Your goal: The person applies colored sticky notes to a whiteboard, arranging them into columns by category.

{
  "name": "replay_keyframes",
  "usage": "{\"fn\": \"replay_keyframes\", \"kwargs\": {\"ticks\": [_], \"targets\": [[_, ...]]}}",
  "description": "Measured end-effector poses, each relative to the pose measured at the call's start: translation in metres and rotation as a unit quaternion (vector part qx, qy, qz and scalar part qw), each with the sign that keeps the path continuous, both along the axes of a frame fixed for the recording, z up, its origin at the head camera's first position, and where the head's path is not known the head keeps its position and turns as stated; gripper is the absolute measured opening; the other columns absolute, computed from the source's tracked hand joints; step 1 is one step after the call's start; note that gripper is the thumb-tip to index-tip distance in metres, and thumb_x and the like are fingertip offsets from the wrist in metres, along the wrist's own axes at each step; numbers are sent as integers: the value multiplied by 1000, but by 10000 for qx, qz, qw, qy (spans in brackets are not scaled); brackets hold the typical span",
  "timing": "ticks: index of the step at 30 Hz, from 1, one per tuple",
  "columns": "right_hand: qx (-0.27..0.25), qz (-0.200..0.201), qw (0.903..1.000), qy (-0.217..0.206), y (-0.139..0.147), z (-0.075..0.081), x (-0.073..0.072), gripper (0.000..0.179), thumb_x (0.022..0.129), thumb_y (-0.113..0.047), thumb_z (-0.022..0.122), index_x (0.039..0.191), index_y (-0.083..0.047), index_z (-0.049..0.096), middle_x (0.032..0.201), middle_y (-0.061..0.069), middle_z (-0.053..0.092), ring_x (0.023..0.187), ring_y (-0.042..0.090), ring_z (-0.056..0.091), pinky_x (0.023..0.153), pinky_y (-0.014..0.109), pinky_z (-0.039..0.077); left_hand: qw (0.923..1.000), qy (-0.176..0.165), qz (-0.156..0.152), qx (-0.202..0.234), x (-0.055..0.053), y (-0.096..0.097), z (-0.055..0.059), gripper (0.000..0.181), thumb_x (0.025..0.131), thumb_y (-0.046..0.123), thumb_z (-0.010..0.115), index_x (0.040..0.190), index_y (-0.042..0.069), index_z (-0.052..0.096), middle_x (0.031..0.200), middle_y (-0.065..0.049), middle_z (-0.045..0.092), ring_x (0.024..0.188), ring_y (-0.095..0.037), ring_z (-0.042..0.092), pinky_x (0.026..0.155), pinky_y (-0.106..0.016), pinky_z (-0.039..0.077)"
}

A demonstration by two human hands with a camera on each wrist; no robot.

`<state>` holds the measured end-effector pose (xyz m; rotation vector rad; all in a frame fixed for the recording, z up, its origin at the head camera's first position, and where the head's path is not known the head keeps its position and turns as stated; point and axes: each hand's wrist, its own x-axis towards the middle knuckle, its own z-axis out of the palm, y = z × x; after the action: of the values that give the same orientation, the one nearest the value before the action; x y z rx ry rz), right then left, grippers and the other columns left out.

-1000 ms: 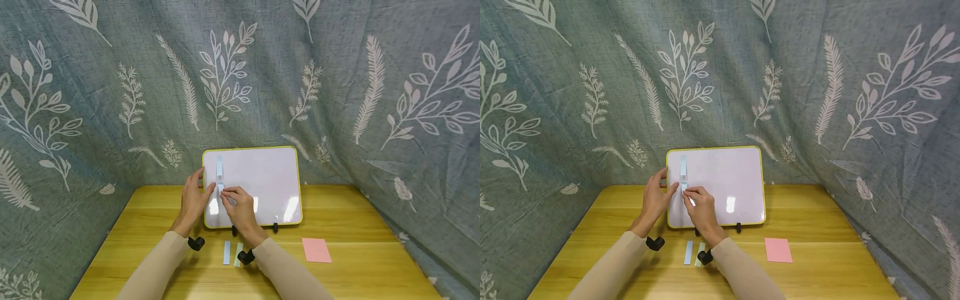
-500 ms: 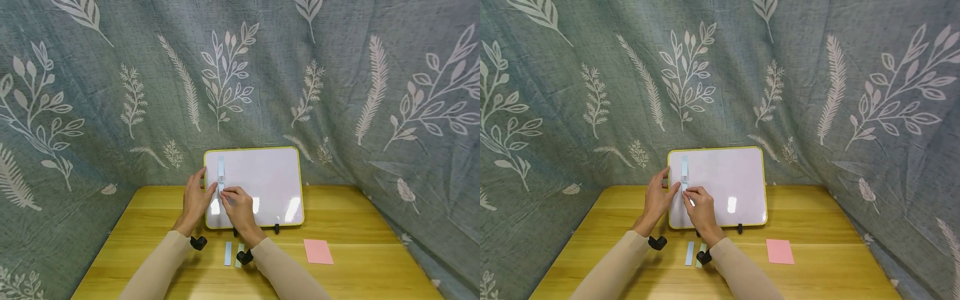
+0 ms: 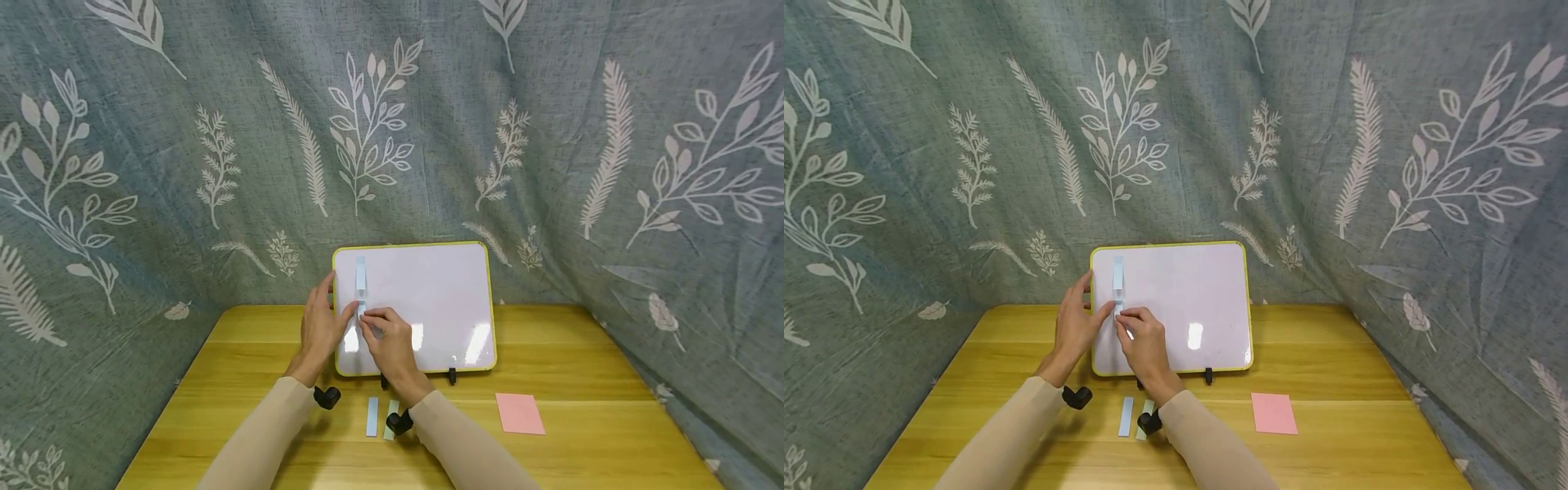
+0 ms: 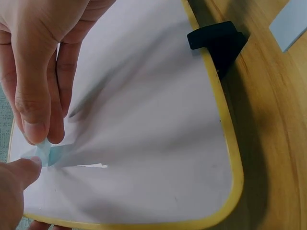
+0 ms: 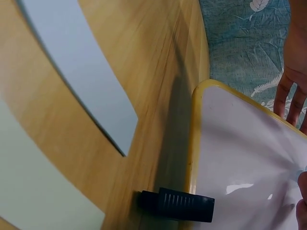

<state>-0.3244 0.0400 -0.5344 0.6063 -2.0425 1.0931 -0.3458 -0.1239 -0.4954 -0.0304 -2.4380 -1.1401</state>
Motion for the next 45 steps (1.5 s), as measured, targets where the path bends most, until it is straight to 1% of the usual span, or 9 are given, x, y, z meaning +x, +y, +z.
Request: {"fn": "replay_keyframes", "kwargs": {"ticks": [3, 7, 11, 16, 25, 31, 37, 40, 45], "targets": [[8, 44, 10000, 14, 0, -1, 1, 11, 100, 0, 91, 110, 3, 91, 114, 15, 83, 103, 29, 86, 88, 37, 73, 10000, -3, 9, -36, 0, 2, 1, 91, 105, 36, 91, 181, 22, 43, 152, -20, 67, 115, -42, 75, 90, -57, 64], [32, 87, 9999, 64, 1, -3, 0, 10, 100, 0, 91, 109, 3, 91, 113, 15, 83, 102, 29, 86, 87, 36, 73, 10000, 31, 34, -86, -1, 3, 2, 94, 104, 35, 93, 181, 23, 42, 147, -21, 68, 108, -41, 72, 86, -55, 61], [82, 101, 9999, 4, 1, -4, -1, 10, 101, -2, 90, 111, 3, 91, 114, 14, 83, 104, 29, 86, 88, 34, 73, 9999, 102, 72, -54, -2, 5, 2, 96, 103, 35, 94, 182, 24, 41, 149, -20, 67, 105, -42, 72, 85, -56, 61], [98, 158, 9998, -87, 3, -4, -2, 12, 102, -3, 90, 112, 3, 91, 115, 15, 83, 105, 30, 87, 89, 36, 73, 9999, 115, 113, 12, -4, 7, 0, 98, 102, 35, 95, 182, 26, 40, 152, -16, 66, 107, -42, 73, 86, -55, 60], [188, 109, 9998, 28, 3, -6, -2, 11, 100, -2, 91, 110, 3, 91, 114, 14, 84, 104, 28, 87, 89, 34, 73, 9997, 187, 147, -34, -7, 8, 1, 101, 100, 37, 97, 183, 26, 39, 151, -17, 65, 119, -45, 73, 91, -60, 62], [263, 121, 9996, 23, 3, -5, -2, 10, 99, -1, 91, 109, 3, 91, 114, 14, 84, 104, 29, 87, 89, 33, 73, 9995, 93, 298, -80, -9, 10, 2, 106, 97, 41, 99, 183, 27, 39, 149, -17, 65, 123, -44, 72, 92, -61, 63], [339, 61, 9994, 85, 3, -5, -2, 10, 98, 1, 92, 107, 3, 91, 113, 14, 83, 102, 28, 87, 88, 33, 73, 9987, -138, 492, -53, -13, 13, 4, 108, 94, 47, 99, 182, 33, 38, 141, -14, 66, 114, -42, 72, 83, -59, 61], [357, 61, 9993, 92, 3, -6, -3, 9, 98, 1, 92, 107, 3, 91, 113, 14, 83, 103, 29, 87, 88, 33, 73, 9982, -140, 581, -34, -15, 14, 5, 109, 93, 50, 100, 181, 34, 39, 138, -14, 68, 111, -40, 73, 81, -58, 61], [372, 87, 9992, 119, 3, -6, -2, 9, 97, 1, 93, 106, 3, 91, 113, 14, 83, 104, 30, 87, 89, 35, 73, 9977, -151, 663, 69, -17, 15, 7, 108, 91, 51, 101, 179, 37, 40, 133, -13, 70, 111, -39, 75, 81, -58, 62]]}}
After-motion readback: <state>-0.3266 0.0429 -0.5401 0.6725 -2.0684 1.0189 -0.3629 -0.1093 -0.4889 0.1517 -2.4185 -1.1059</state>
